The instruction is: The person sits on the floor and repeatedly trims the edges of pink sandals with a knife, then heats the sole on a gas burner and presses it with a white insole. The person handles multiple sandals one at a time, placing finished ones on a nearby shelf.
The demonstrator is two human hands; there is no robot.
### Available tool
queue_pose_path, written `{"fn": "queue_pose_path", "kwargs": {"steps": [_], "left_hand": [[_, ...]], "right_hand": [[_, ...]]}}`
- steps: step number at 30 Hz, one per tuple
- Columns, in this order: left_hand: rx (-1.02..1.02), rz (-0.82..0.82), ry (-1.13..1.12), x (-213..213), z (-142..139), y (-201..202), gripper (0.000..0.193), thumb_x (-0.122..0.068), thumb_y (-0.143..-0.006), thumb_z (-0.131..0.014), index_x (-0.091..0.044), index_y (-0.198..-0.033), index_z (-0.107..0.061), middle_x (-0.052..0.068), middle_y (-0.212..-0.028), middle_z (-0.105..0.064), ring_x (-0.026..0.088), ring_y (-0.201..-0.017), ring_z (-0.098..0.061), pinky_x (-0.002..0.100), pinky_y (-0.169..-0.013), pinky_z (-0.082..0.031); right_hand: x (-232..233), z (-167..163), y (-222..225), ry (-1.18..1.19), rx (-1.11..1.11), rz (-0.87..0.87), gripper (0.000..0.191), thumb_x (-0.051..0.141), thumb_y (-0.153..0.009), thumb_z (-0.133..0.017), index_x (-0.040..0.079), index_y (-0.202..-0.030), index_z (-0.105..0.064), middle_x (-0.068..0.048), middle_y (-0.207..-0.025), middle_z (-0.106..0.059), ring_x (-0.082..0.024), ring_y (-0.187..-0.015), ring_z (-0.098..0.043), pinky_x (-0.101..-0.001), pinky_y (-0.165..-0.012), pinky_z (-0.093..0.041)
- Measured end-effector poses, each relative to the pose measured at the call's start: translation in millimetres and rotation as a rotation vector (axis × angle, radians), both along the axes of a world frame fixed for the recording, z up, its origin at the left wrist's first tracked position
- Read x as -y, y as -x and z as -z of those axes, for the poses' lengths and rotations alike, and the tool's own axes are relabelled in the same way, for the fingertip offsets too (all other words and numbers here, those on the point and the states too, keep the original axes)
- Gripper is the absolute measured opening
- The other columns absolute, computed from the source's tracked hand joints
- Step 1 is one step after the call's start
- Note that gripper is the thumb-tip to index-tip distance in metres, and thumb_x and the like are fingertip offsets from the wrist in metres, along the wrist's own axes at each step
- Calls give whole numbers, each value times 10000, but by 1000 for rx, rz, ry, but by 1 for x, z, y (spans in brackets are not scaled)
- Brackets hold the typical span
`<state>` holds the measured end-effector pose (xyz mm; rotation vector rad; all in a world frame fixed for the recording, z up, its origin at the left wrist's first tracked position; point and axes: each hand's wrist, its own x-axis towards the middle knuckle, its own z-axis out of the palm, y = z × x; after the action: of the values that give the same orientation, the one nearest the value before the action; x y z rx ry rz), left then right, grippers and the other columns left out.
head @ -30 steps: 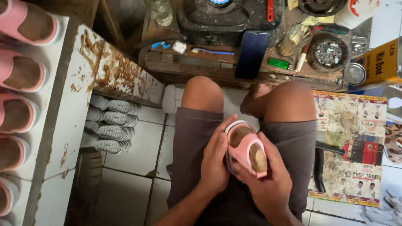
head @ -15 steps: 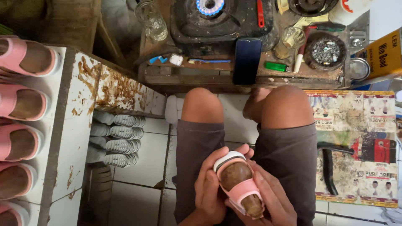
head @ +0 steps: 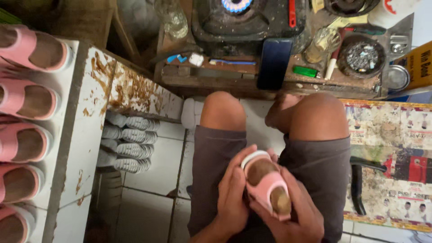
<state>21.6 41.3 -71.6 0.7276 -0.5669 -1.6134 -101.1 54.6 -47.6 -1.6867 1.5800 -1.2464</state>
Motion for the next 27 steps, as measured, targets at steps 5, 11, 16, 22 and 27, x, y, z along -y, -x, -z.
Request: {"fn": "queue_pose_path", "kwargs": {"steps": [5, 11, 16, 22, 27], "left_hand": [[-25, -7, 188, -9, 5, 0, 552, -350, -1156, -322, 52, -1533, -341, 328, -1532, -490, 407, -1420, -529, 520, -1230, -414], [-56, -24, 255, -19, 12, -1, 551, -365, -1170, -279, 48, -1526, -356, 374, -1534, -473, 440, -1427, -520, 538, -1231, -414], [-57, -30, 269, -24, 13, -2, 553, -363, -1146, -260, 44, -1510, -350, 364, -1508, -488, 432, -1419, -527, 543, -1224, -423], [43, -139, 322, -26, 13, 4, 565, -344, -1195, -218, 95, -1498, -406, 403, -1453, -551, 440, -1366, -586, 558, -1209, -468], [60, -105, 323, -28, 16, 3, 553, -346, -1184, -215, 69, -1508, -386, 394, -1470, -536, 436, -1369, -582, 547, -1191, -478]], "right_hand": [[-4, 6, 7, 113, -1, -104, 832, 233, -672, -927, -27, -1351, -522, -246, -1257, -669, -353, -1205, -689, -416, -1032, -560], [-10, 17, 7, 242, -6, -122, 784, 262, -743, -887, 1, -1368, -492, -293, -1272, -640, -399, -1196, -689, -458, -1013, -580], [-19, 20, 2, 233, -3, -94, 706, 256, -789, -858, -1, -1344, -506, -301, -1262, -643, -400, -1201, -690, -467, -1010, -592], [-21, 26, 7, 241, 8, -108, 654, 240, -825, -828, -10, -1331, -498, -321, -1258, -637, -407, -1204, -688, -468, -1011, -601], [-20, 29, 6, 277, -24, -100, 707, 281, -787, -853, -2, -1326, -494, -304, -1225, -650, -397, -1171, -700, -454, -986, -605]]}}
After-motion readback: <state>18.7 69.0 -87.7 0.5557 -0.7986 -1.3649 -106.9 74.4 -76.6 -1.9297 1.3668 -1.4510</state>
